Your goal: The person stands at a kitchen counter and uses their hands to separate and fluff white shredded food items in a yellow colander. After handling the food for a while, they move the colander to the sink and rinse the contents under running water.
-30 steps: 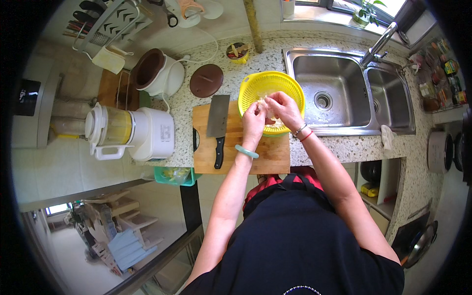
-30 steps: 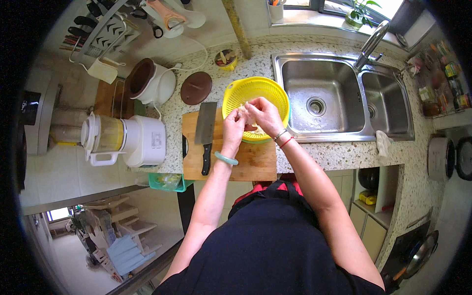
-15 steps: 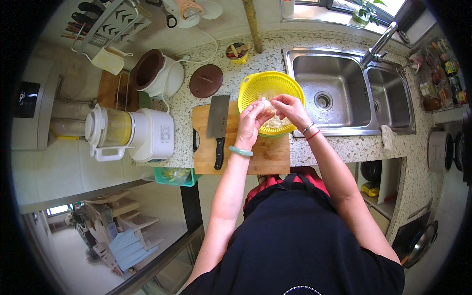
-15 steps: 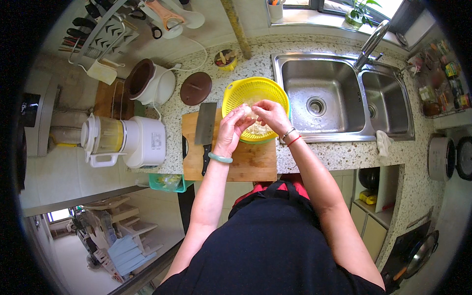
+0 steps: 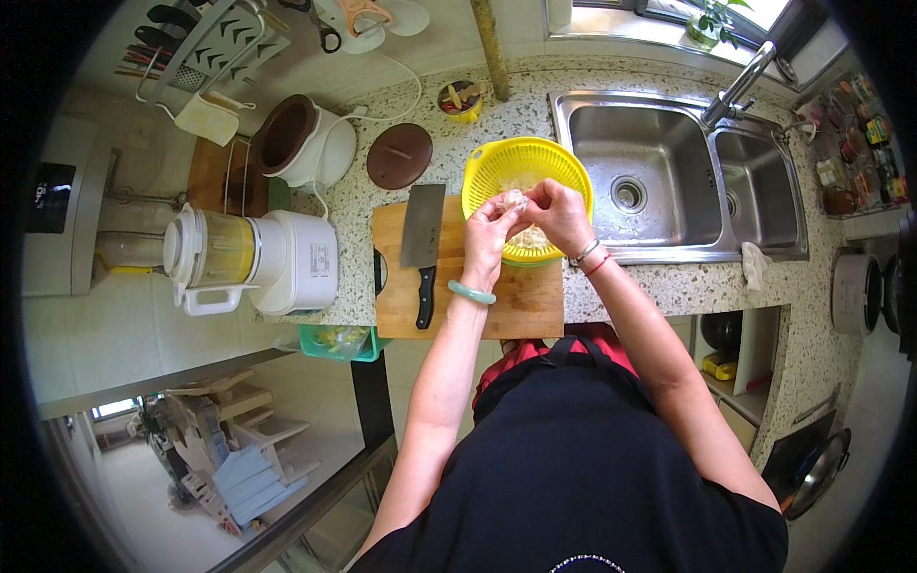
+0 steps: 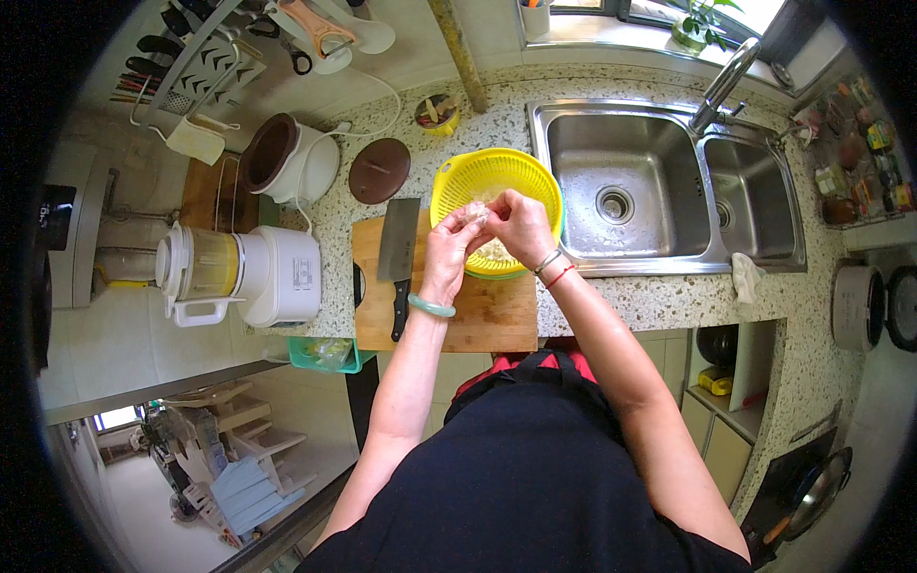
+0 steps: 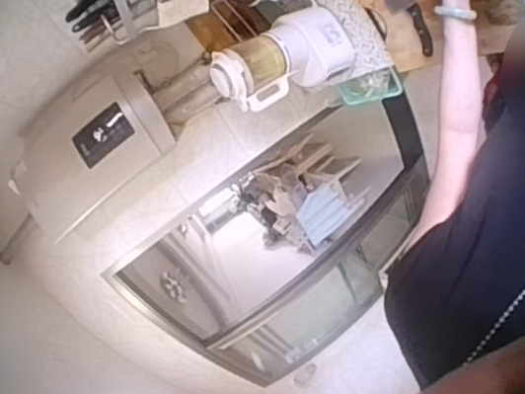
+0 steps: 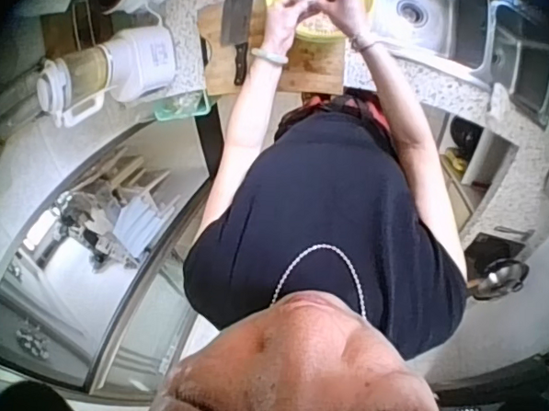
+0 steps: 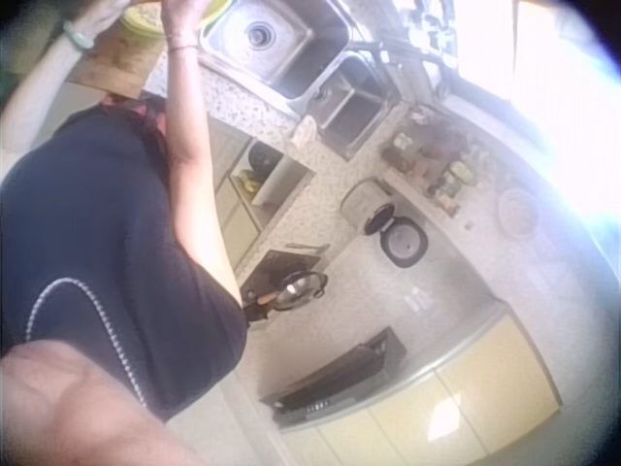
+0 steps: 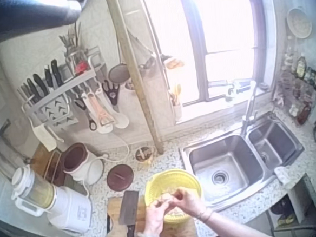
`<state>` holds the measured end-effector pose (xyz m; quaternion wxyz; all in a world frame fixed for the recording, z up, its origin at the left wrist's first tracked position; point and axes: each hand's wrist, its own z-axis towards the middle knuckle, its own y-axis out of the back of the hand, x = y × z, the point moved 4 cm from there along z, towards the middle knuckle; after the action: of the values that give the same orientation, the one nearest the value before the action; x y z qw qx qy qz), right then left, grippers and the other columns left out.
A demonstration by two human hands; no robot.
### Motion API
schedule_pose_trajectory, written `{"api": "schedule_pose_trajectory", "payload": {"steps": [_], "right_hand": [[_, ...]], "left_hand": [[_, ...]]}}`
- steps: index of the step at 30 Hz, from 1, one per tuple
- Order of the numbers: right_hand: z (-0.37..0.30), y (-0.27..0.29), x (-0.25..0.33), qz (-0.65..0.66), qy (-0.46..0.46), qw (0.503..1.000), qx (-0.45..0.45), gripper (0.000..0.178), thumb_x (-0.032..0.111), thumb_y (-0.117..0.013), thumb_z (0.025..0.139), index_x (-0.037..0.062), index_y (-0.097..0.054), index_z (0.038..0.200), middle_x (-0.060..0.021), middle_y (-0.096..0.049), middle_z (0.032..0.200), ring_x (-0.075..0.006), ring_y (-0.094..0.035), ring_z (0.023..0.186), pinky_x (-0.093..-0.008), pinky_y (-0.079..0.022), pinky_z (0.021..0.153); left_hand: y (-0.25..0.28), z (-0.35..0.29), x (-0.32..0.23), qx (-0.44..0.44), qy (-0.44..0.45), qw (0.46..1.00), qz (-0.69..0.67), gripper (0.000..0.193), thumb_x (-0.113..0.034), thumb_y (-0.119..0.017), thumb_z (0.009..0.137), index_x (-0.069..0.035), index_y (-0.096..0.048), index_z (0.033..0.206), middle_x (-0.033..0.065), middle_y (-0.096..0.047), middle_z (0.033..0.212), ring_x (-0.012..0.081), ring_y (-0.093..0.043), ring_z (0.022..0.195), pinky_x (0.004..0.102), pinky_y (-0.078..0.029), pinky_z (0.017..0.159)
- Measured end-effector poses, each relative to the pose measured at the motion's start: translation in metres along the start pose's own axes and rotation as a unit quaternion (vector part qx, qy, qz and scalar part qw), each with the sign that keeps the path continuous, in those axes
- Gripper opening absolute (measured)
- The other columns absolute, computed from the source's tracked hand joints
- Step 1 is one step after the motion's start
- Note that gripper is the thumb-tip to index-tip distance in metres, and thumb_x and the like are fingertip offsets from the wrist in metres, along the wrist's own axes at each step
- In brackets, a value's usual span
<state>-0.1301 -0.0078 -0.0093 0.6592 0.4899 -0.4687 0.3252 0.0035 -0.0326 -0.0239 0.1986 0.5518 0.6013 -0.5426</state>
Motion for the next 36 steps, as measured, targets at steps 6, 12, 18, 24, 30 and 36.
{"api": "schedule_pose_trajectory", "payload": {"steps": [6,12,18,24,30,36], "right_hand": [[0.003,-0.013,-0.023,0.060,-0.057,0.997,-0.004,0.016,0.013,-0.064,0.079,-0.0020,-0.061,0.083,-0.0128,-0.066,0.074,-0.0173,-0.065,0.068,-0.0281,-0.052,0.063],[0.003,-0.020,-0.039,0.300,-0.170,0.936,0.072,0.016,0.015,-0.056,0.087,0.0024,-0.057,0.095,-0.0013,-0.056,0.072,-0.0082,-0.052,0.059,-0.0223,-0.045,0.052],[0.003,-0.013,-0.018,0.267,-0.172,0.942,0.109,0.019,0.019,-0.057,0.088,0.0025,-0.055,0.097,0.0000,-0.056,0.074,-0.0053,-0.050,0.059,-0.0192,-0.042,0.050],[0.007,-0.012,-0.021,0.214,-0.144,0.962,0.093,0.021,0.019,-0.063,0.082,0.0005,-0.057,0.090,-0.0013,-0.058,0.072,-0.0063,-0.052,0.057,-0.0201,-0.043,0.049],[0.009,-0.009,-0.014,0.077,-0.108,0.988,0.074,0.019,0.017,-0.066,0.077,-0.0010,-0.058,0.079,-0.0056,-0.061,0.068,-0.0091,-0.059,0.058,-0.0240,-0.049,0.052],[0.009,-0.009,-0.013,0.073,-0.103,0.991,0.034,0.015,0.011,-0.064,0.075,-0.0011,-0.056,0.078,-0.0061,-0.061,0.068,-0.0119,-0.060,0.058,-0.0256,-0.048,0.050]], "left_hand": [[0.000,0.000,-0.001,-0.009,-0.001,1.000,0.002,0.023,-0.001,-0.059,0.087,0.004,-0.057,0.109,0.0121,-0.063,0.103,0.0195,-0.064,0.091,0.0307,-0.056,0.082],[0.012,0.004,0.005,-0.023,-0.006,1.000,-0.008,0.024,-0.001,-0.059,0.087,0.004,-0.055,0.110,0.0110,-0.063,0.098,0.0178,-0.064,0.086,0.0301,-0.057,0.080],[0.006,0.003,0.001,-0.044,-0.029,0.999,0.014,0.024,-0.001,-0.059,0.088,0.004,-0.055,0.111,0.0097,-0.063,0.098,0.0161,-0.064,0.084,0.0283,-0.056,0.079],[0.002,0.003,-0.001,-0.027,-0.066,0.992,0.100,0.022,-0.001,-0.058,0.088,0.002,-0.057,0.110,0.0110,-0.064,0.102,0.0155,-0.064,0.087,0.0282,-0.056,0.080],[0.000,0.002,-0.001,-0.037,-0.062,0.994,0.084,0.019,0.000,-0.057,0.089,0.003,-0.059,0.107,0.0112,-0.064,0.101,0.0159,-0.064,0.086,0.0285,-0.056,0.081],[0.001,0.003,0.000,-0.032,-0.057,0.995,0.081,0.019,0.000,-0.057,0.088,0.003,-0.059,0.107,0.0111,-0.064,0.100,0.0161,-0.064,0.087,0.0295,-0.056,0.080]]}}
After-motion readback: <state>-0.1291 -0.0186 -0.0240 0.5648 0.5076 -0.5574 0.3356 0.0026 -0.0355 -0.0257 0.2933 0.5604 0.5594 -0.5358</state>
